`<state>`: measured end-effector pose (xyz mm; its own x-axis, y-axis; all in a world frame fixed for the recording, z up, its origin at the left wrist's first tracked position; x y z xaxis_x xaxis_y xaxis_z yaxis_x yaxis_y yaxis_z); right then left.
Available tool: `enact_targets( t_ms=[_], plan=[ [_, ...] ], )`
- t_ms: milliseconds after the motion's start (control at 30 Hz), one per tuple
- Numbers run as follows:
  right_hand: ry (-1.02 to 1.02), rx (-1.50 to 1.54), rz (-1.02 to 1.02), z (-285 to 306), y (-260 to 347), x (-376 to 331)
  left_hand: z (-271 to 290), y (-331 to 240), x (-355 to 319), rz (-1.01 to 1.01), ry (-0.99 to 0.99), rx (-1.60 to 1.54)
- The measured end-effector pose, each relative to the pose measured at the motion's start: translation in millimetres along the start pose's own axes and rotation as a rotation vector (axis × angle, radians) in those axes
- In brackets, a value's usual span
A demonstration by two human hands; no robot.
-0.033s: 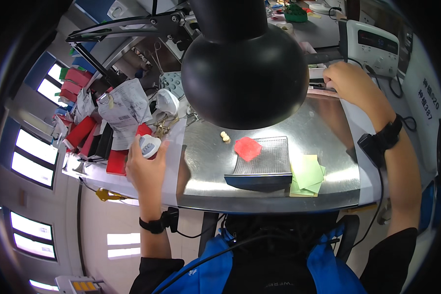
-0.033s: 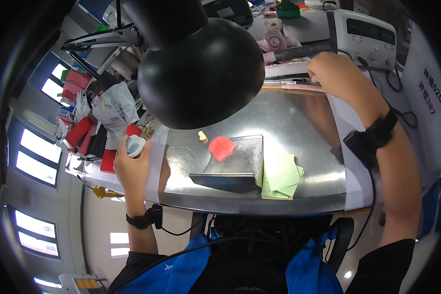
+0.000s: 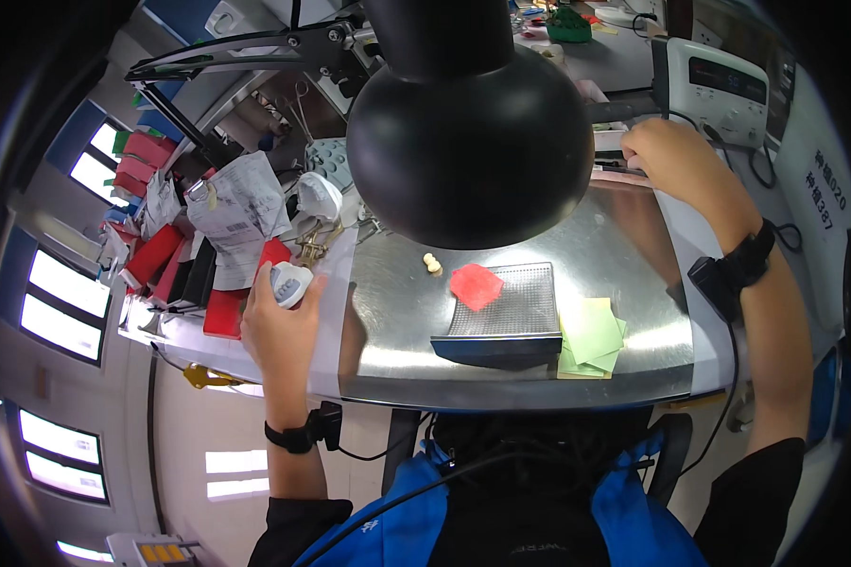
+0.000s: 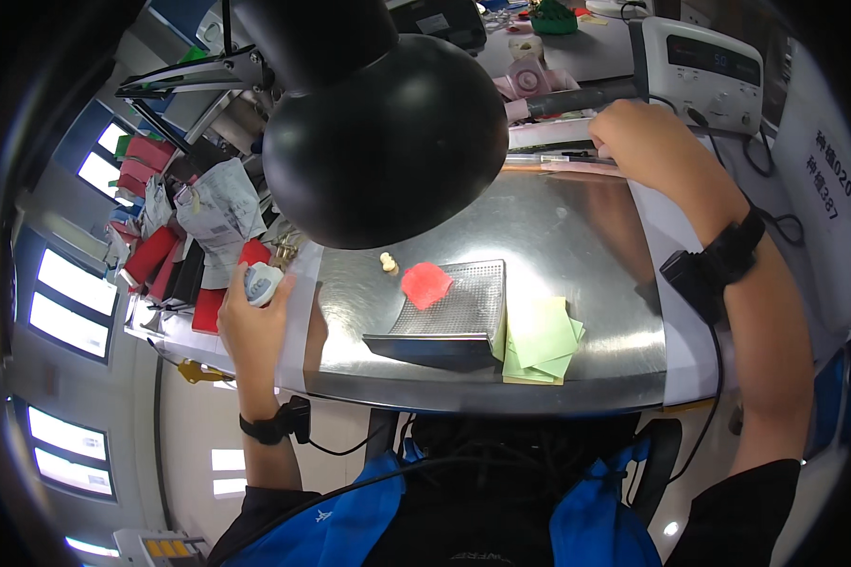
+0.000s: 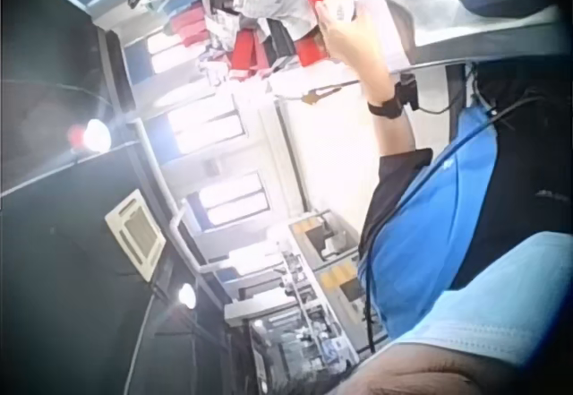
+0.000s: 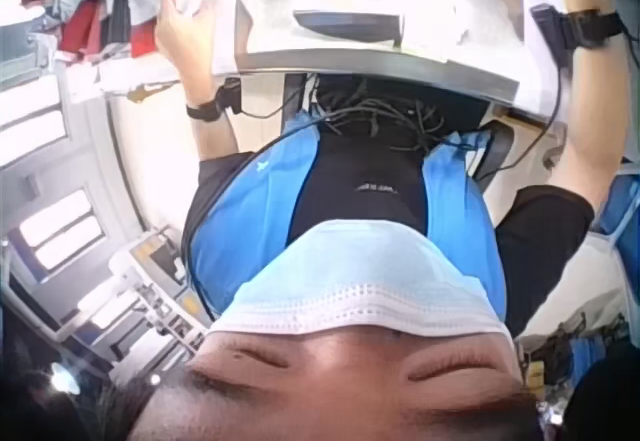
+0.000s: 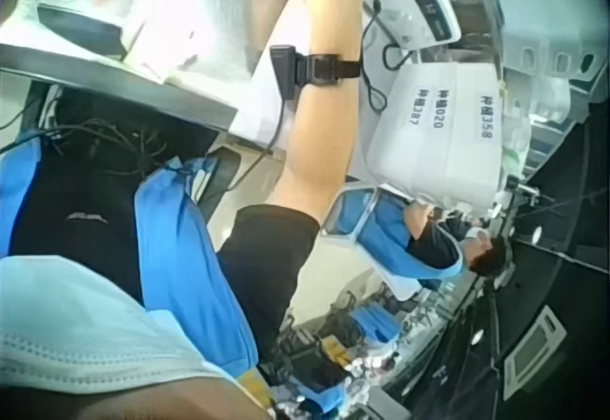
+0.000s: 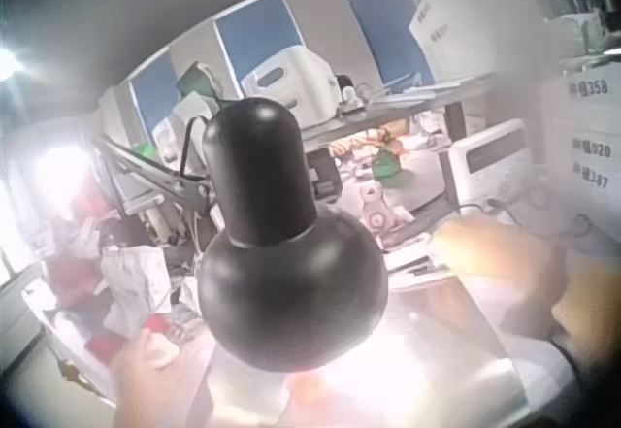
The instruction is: The recorder is working on a dental mold, using tools to refine or adjust components under a lamp in a dental lab.
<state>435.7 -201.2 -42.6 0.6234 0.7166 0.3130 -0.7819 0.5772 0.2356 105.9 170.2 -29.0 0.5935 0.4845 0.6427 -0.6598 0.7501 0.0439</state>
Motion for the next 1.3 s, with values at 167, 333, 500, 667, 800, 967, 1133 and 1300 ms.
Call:
enact_targets(
  t_ms=[167, 333, 500, 667, 800, 967, 1133, 1300],
  plan=[
    [0.074, -0.292, 0.049, -13, 0, 7, 1, -1, -6, -0.035, 0.204, 0.079],
    [0.065, -0.409, 0.051, -15, -6, 11, 43, -25, -13, -0.185, 0.062, -0.004],
    [-0.111, -0.137, 0.086, 24, 26, -3, 43, -90, -6, -0.298, 0.378, -0.556],
    [0.216, 0.890, -0.097, -2, 80, -8, -5, -162, -12, -0.135, 1.098, -1.212],
    [0.173, 1.112, -0.131, -26, 108, -19, -41, -191, -25, -0.218, 1.199, -1.477],
    [0.348, 1.263, -0.278, -36, 126, -29, -87, -189, -39, -0.333, 1.241, -1.435],
    [-0.124, 0.531, 0.667, -5, 148, -40, -93, -171, -35, -0.008, 1.141, -2.048],
    [-0.342, 0.197, 1.005, 21, 163, -65, -50, -175, -19, -0.535, 1.099, -1.509]
  ],
)
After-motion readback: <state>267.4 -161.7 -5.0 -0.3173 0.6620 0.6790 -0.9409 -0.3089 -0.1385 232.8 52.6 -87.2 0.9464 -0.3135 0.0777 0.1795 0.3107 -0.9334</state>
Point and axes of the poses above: each hand's wrist, its own x-axis towards the middle knuckle, its own z-axis out of the back of the hand, y = z × x, the point moved 8 cm from there along x, towards the middle knuckle, and after that the axes turned 15 degrees about x, right-handed, at the moved point
